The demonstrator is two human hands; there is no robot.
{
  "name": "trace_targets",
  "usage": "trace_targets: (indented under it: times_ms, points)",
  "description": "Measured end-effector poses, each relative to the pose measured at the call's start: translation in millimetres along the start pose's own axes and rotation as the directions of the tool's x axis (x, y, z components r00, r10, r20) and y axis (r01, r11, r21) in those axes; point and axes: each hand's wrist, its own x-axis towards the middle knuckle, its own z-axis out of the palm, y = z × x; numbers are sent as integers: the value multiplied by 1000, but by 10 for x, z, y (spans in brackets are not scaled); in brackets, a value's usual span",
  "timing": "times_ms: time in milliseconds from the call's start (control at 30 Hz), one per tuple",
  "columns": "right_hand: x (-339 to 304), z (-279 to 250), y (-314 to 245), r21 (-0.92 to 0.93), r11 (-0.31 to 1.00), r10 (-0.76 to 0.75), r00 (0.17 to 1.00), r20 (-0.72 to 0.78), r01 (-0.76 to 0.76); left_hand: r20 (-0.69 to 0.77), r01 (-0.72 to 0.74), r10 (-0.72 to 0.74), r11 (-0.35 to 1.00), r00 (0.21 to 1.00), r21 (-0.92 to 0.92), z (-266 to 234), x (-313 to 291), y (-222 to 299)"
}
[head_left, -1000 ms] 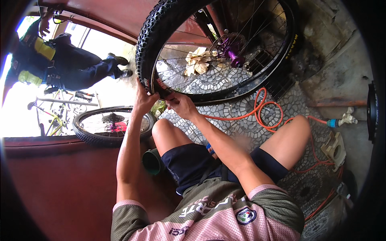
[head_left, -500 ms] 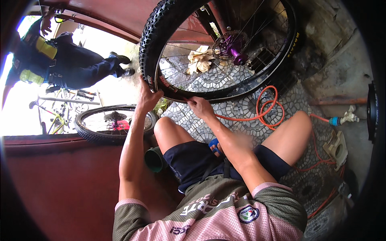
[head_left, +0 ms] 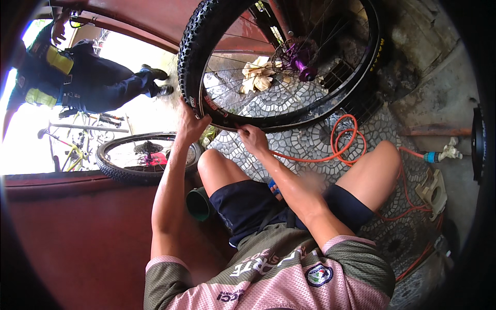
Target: The person sits on the floor and installs a knobby bicycle tire onto a wheel rim by hand, pressing the tire bead into the rim and rotating the wheel to seat it evenly. The person works on one wheel at a time, using both hands to push the tire bead over the rim edge.
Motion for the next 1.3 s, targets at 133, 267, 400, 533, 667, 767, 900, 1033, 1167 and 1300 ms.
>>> trace_targets:
  times_ms: [133, 267, 400, 533, 667, 767, 900, 1033, 1167, 1300]
  points:
    - [14, 110, -466, 436, 900, -17, 994, 112, -34, 73, 84, -76, 989, 994, -120, -1, 41, 291]
    - [-71, 58, 100, 41, 999, -23, 998, -66, 26, 47, 6, -2, 996, 999, -88, -37, 105, 131]
    - [42, 134, 169, 95, 995, -5, 992, -124, 17, -3, -92, 93, 995, 996, 36, 18, 173, 78]
    - [5, 153, -261, 271, 958, -91, 996, -12, 91, 17, -7, 8, 997, 1000, -72, 22, 87, 141]
    - [-28, -249, 348, -79, 985, 156, 988, -10, -156, 22, 33, -31, 993, 999, -112, -4, 83, 164]
    - [3, -830, 997, -284, 868, 398, 912, -95, -408, -27, 6, -9, 995, 1000, -97, 29, 87, -33]
    - [203, -1687, 1448, -489, 753, 379, 898, -223, -440, -81, 9, -14, 998, 997, -62, 104, 115, -13]
    - [191, -1962, 1484, -553, 780, 209, 955, -210, -293, -147, 65, -85, 988, 985, -140, 236, 127, 113]
    - [-26, -1650, 1109, -454, 864, 174, 975, -137, -218, -203, 138, -165, 981, 965, -139, 261, 41, 171]
    - [-461, -1429, 904, -544, 828, 151, 989, -11, -132, -141, 263, -315, 917, 939, -300, 301, 35, 417]
